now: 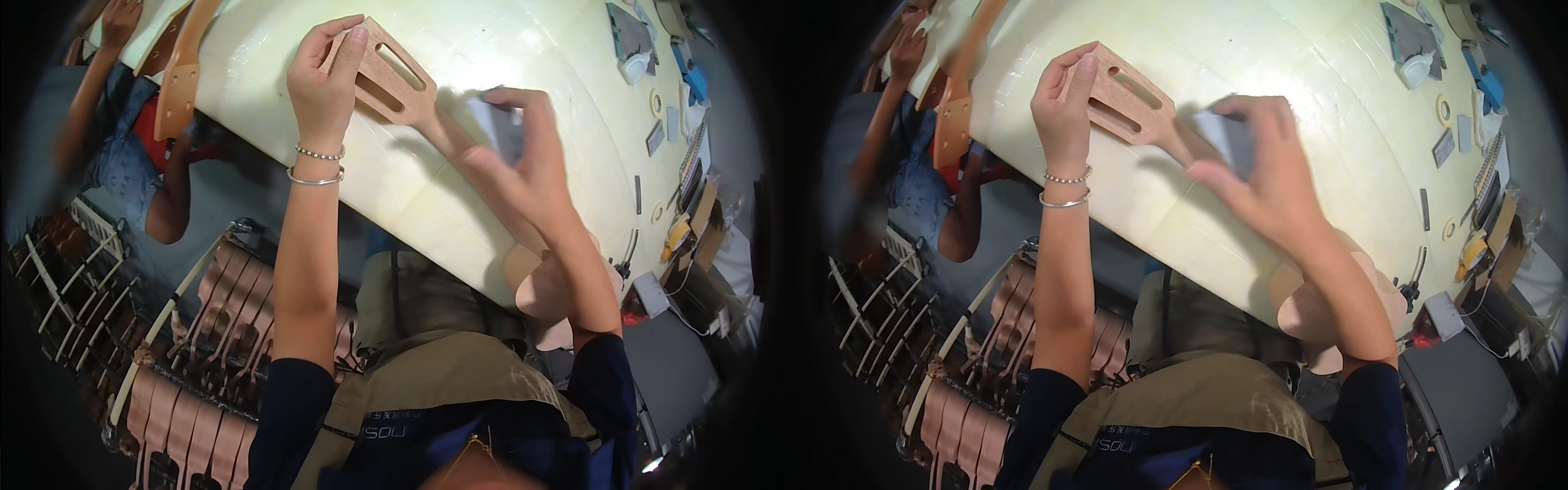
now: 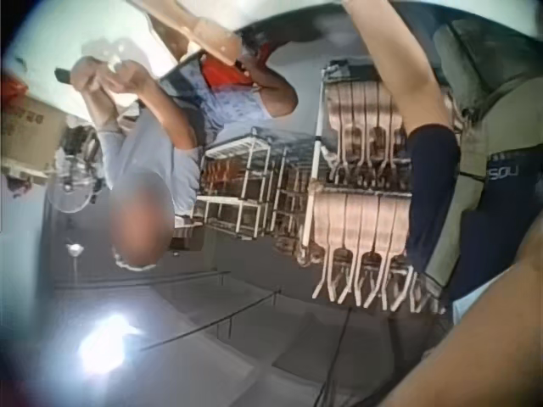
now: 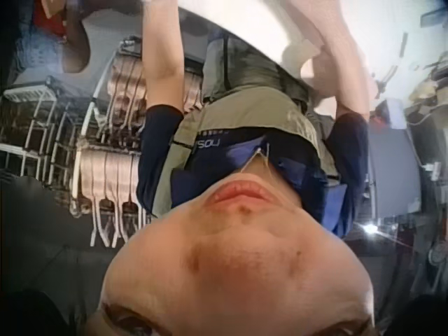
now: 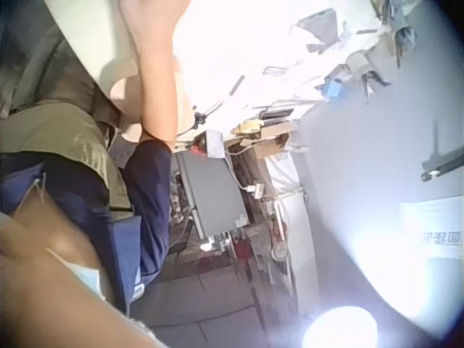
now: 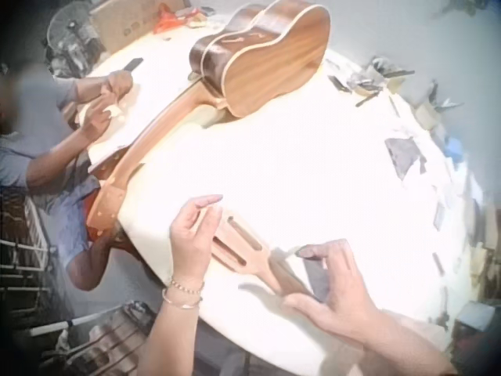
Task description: The person sands various parts of unfinished acoustic guitars, including the body, neck, and headstock, using sandpaper. They handle multiple guitar bodies and necks, sanding edges and surfaces, then place the finished pieces onto a drying rack.
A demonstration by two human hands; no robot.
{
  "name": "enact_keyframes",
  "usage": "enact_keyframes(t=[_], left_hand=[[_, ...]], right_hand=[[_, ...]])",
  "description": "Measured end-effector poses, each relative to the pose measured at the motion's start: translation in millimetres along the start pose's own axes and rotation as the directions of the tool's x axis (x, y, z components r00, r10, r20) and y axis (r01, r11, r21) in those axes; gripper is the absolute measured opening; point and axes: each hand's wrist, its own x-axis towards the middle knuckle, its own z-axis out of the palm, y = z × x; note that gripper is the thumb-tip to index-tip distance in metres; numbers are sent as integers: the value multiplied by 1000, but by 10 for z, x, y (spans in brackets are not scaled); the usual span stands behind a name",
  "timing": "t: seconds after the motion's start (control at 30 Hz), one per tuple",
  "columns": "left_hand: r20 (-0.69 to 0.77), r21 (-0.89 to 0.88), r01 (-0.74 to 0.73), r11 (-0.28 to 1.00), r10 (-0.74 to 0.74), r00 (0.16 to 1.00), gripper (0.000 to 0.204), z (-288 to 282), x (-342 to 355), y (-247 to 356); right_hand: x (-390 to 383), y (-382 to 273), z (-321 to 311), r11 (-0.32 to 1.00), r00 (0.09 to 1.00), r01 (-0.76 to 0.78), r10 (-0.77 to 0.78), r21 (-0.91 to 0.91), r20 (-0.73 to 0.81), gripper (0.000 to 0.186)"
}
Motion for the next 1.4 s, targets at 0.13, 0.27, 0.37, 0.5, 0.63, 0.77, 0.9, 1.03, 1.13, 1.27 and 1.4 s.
enact_keyframes(t=[0.13,0.27,0.37,0.5,0.63,0.77,0.9,1.03,1.13,1.27,1.4], left_hand=[[-9,28,18,999,-18,1000,25,12,1,-8],[4,79,15,997,-15,1000,26,26,23,24],[-14,84,-1,997,2,1000,25,25,11,-22],[-70,179,-2,984,15,997,23,77,-24,-11],[-113,204,3,979,20,993,22,63,-12,-36],[-125,172,-11,985,33,992,22,75,-16,-73],[-126,179,4,984,19,992,21,39,7,-94],[-121,176,-29,984,50,991,22,55,-10,-109],[-129,190,-21,982,46,991,22,69,-20,-106],[-132,135,93,986,-75,988,22,76,-14,-66],[-131,149,53,987,-34,991,22,54,8,-99]], right_hand=[[147,26,376,978,988,150,-144,-144,53,42],[184,178,485,888,943,307,-331,-342,-14,39],[138,246,496,807,905,396,-424,-439,36,41],[152,311,500,663,840,512,-520,-546,155,45],[192,315,529,724,853,501,-507,-474,127,46],[213,348,465,686,826,544,-540,-483,162,48],[299,374,543,667,809,561,-568,-491,153,51],[176,465,422,636,781,612,-578,-470,236,51],[285,378,436,625,765,634,-595,-455,248,51],[218,456,390,619,753,650,-604,-441,262,50],[404,390,497,639,741,665,-630,-386,234,52]])
